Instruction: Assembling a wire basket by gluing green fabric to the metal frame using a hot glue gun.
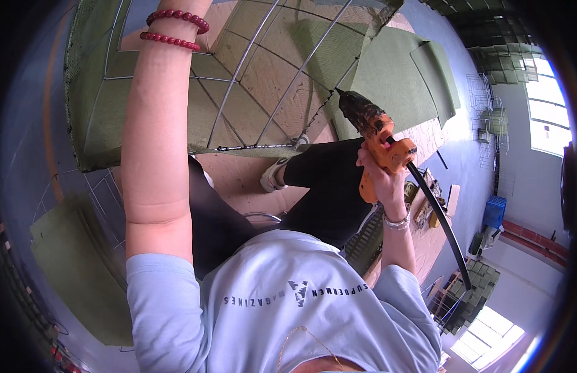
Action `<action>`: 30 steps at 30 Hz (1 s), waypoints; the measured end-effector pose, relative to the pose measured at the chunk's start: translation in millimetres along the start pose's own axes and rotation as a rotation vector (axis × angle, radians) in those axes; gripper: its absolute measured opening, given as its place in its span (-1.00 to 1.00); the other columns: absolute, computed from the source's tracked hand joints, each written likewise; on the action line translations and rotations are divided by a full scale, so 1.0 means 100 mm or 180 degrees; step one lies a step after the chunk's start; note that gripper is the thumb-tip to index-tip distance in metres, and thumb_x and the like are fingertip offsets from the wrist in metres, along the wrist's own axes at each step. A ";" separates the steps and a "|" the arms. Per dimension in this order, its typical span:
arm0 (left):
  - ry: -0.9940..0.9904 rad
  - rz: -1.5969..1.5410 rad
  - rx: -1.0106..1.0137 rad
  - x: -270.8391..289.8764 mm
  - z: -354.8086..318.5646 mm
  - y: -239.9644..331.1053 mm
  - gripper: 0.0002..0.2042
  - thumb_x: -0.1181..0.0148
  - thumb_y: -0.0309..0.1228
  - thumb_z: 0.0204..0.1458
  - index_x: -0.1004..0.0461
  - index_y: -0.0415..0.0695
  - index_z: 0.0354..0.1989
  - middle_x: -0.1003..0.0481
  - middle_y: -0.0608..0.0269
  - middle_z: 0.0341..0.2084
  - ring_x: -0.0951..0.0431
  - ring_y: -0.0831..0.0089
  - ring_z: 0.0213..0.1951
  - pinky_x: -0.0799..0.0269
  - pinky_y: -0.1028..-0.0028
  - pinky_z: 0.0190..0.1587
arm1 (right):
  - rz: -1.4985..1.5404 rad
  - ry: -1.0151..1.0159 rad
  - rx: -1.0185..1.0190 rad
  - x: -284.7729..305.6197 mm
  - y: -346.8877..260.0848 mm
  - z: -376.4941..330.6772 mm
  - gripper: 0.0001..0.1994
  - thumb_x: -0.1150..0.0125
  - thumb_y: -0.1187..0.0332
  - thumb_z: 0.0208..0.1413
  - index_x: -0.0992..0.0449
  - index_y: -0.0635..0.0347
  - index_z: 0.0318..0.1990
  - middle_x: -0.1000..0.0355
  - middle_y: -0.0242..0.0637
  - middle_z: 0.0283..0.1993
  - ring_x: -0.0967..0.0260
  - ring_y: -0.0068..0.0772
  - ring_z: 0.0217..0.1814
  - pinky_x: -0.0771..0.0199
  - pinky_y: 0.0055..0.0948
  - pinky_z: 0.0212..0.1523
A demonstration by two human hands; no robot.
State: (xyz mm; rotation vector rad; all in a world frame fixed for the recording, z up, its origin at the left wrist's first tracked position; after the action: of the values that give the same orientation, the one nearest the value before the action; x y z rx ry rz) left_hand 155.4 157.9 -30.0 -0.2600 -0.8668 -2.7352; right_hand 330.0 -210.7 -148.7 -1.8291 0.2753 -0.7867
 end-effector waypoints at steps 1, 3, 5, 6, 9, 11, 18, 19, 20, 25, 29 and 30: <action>-0.0037 0.0077 -0.0034 0.00 0.00 0.00 -0.72 -0.17 -0.45 0.16 -0.39 -0.41 -0.52 -0.22 0.07 -0.77 -0.21 0.52 -0.66 -0.17 0.35 -0.56 | -0.0005 0.0002 0.0003 0.01 0.01 0.01 -0.69 -0.43 0.33 0.10 -0.59 0.28 -0.05 -0.57 -0.41 -0.24 -0.50 -0.62 -0.25 -0.49 -0.57 -0.15; 0.0028 0.0007 -0.0125 -0.02 0.00 -0.01 -0.72 -0.17 -0.45 0.17 -0.36 -0.40 -0.53 -0.20 0.08 -0.77 -0.20 0.53 -0.66 -0.16 0.35 -0.56 | -0.0110 0.0064 0.0018 0.02 0.02 0.02 -0.71 -0.43 0.33 0.10 -0.60 0.27 -0.07 -0.56 -0.42 -0.26 -0.50 -0.63 -0.25 -0.48 -0.57 -0.16; 0.0089 -0.0060 -0.0216 -0.02 -0.01 -0.01 -0.71 -0.16 -0.45 0.17 -0.34 -0.40 -0.54 -0.19 0.08 -0.77 -0.20 0.53 -0.66 -0.16 0.34 -0.57 | 0.0018 0.0063 0.0064 0.02 0.01 0.04 -0.71 -0.43 0.33 0.10 -0.60 0.27 -0.08 -0.56 -0.41 -0.27 -0.50 -0.64 -0.25 -0.48 -0.58 -0.16; 0.0063 -0.0052 -0.0186 -0.02 -0.01 -0.01 -0.70 -0.16 -0.45 0.17 -0.33 -0.39 -0.55 -0.18 0.09 -0.77 -0.19 0.53 -0.66 -0.16 0.34 -0.57 | 0.0148 0.0059 0.0111 0.02 0.00 0.05 -0.71 -0.43 0.33 0.09 -0.60 0.27 -0.08 -0.57 -0.41 -0.27 -0.50 -0.65 -0.25 -0.48 -0.59 -0.16; 0.0021 -0.0029 -0.0128 -0.02 -0.01 0.00 -0.70 -0.16 -0.45 0.17 -0.32 -0.39 -0.55 -0.17 0.10 -0.77 -0.19 0.53 -0.67 -0.15 0.34 -0.57 | -0.0200 0.0099 0.0035 0.03 -0.02 0.05 -0.72 -0.43 0.32 0.09 -0.60 0.26 -0.10 -0.57 -0.41 -0.29 -0.50 -0.65 -0.26 -0.48 -0.59 -0.18; 0.0006 -0.0009 -0.0104 -0.02 0.00 0.00 -0.70 -0.16 -0.45 0.17 -0.32 -0.38 -0.56 -0.17 0.10 -0.77 -0.19 0.53 -0.67 -0.15 0.34 -0.57 | -0.0225 0.0104 0.0062 0.03 -0.04 0.06 -0.72 -0.42 0.31 0.09 -0.60 0.25 -0.10 -0.56 -0.41 -0.30 -0.49 -0.66 -0.27 -0.48 -0.59 -0.19; 0.0029 -0.0089 -0.0063 -0.03 0.00 0.00 -0.69 -0.15 -0.44 0.17 -0.31 -0.38 -0.56 -0.15 0.11 -0.77 -0.16 0.54 -0.67 -0.13 0.35 -0.58 | -0.0269 0.0080 0.0191 0.04 -0.09 0.10 -0.73 -0.40 0.34 0.11 -0.58 0.27 -0.10 -0.56 -0.41 -0.27 -0.49 -0.64 -0.28 -0.49 -0.58 -0.20; 0.0041 -0.0061 -0.0100 -0.02 0.00 0.00 -0.69 -0.15 -0.44 0.17 -0.30 -0.38 -0.56 -0.15 0.11 -0.77 -0.15 0.54 -0.67 -0.12 0.35 -0.58 | -0.0269 0.0079 0.0194 0.05 -0.09 0.11 -0.73 -0.40 0.34 0.11 -0.58 0.27 -0.10 -0.56 -0.41 -0.27 -0.49 -0.64 -0.28 -0.49 -0.58 -0.20; 0.0045 -0.0059 -0.0101 -0.02 0.00 0.00 -0.69 -0.15 -0.44 0.17 -0.30 -0.38 -0.56 -0.15 0.11 -0.77 -0.15 0.54 -0.67 -0.12 0.35 -0.58 | -0.0215 0.0086 0.0212 0.06 -0.10 0.13 -0.73 -0.40 0.35 0.11 -0.58 0.29 -0.10 -0.55 -0.41 -0.26 -0.49 -0.63 -0.28 -0.49 -0.58 -0.20; 0.0031 -0.0061 -0.0077 -0.02 -0.01 -0.01 -0.68 -0.15 -0.44 0.17 -0.28 -0.36 -0.58 -0.13 0.10 -0.77 -0.15 0.53 -0.67 -0.12 0.34 -0.58 | -0.0142 0.0101 0.0251 0.09 -0.08 0.19 -0.73 -0.40 0.36 0.11 -0.58 0.31 -0.10 -0.54 -0.41 -0.27 -0.49 -0.63 -0.28 -0.50 -0.57 -0.21; 0.0013 -0.0036 -0.0004 -0.02 -0.03 0.01 -0.68 -0.15 -0.44 0.17 -0.28 -0.36 -0.58 -0.13 0.09 -0.77 -0.15 0.52 -0.67 -0.12 0.33 -0.58 | -0.0162 0.0145 0.0328 0.10 -0.11 0.21 -0.74 -0.40 0.36 0.11 -0.58 0.31 -0.10 -0.55 -0.40 -0.27 -0.49 -0.63 -0.29 -0.50 -0.57 -0.22; 0.0071 -0.0006 -0.0120 -0.02 -0.03 0.01 -0.68 -0.15 -0.44 0.16 -0.28 -0.36 -0.58 -0.13 0.07 -0.77 -0.15 0.52 -0.68 -0.12 0.33 -0.58 | -0.0056 0.0138 0.0385 0.09 -0.12 0.22 -0.74 -0.40 0.36 0.10 -0.58 0.31 -0.11 -0.55 -0.40 -0.28 -0.49 -0.63 -0.29 -0.49 -0.57 -0.22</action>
State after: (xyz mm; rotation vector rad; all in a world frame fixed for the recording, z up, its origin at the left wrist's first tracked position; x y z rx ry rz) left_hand 157.6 155.7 -32.8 -0.2355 -0.8106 -2.7529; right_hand 348.8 -194.0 -138.7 -1.7046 0.2345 -0.8383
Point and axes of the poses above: each hand's wrist, its own z-axis towards the middle knuckle, its own x-axis out of the back of the hand, y = z × x, the point moved 1 cm from there along z, towards the middle knuckle
